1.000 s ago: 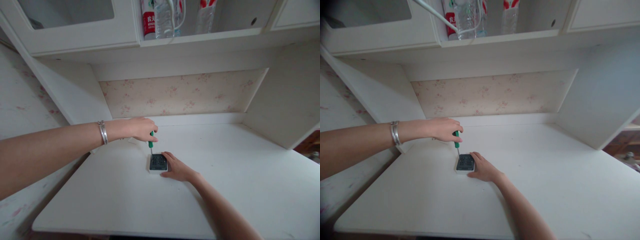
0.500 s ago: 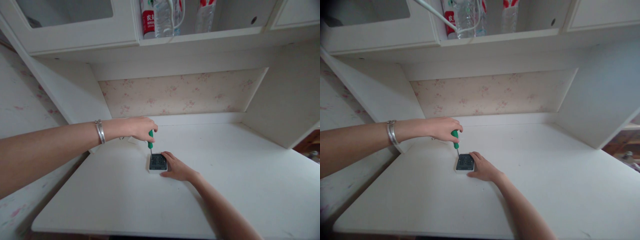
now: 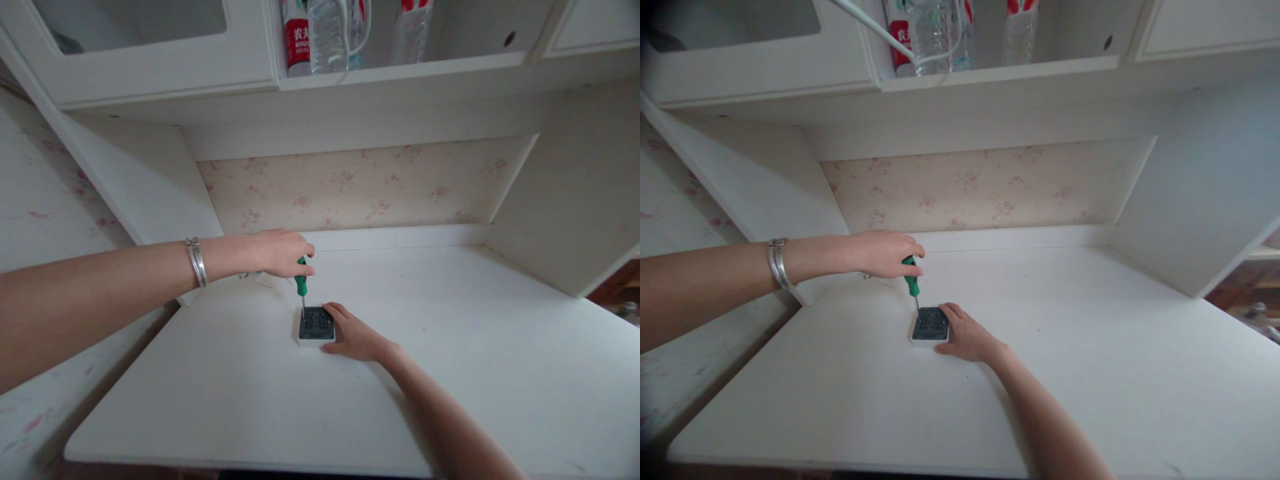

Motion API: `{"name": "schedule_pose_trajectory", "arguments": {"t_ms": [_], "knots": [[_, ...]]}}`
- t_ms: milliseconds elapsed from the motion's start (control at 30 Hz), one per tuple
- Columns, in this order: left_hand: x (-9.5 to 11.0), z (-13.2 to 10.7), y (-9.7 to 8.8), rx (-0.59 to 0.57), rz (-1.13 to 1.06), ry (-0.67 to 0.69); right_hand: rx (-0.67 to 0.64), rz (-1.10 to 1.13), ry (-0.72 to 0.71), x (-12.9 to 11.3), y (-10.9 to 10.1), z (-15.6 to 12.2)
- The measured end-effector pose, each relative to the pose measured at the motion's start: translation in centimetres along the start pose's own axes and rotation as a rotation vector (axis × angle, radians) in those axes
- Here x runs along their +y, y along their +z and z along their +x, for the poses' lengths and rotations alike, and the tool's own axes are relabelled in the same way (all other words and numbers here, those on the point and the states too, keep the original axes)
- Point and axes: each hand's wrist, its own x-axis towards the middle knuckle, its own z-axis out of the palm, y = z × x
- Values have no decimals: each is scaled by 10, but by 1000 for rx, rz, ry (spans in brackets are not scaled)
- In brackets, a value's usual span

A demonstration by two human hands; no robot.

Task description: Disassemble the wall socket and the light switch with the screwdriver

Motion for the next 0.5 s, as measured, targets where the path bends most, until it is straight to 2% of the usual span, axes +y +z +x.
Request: {"name": "schedule_pose_trajectory", "arguments": {"t_ms": [133, 267, 367, 500], "knots": [[3, -1, 1, 6, -5, 121, 2, 8, -6, -2, -1, 0], [-1, -2, 0, 3, 16, 160, -1, 16, -6, -3, -1, 0], [-3, -3, -2, -29, 9, 137, -7, 21, 6, -2, -1, 0], [-2, -5, -6, -62, 29, -3, -6, 14, -5, -1, -1, -1]]}}
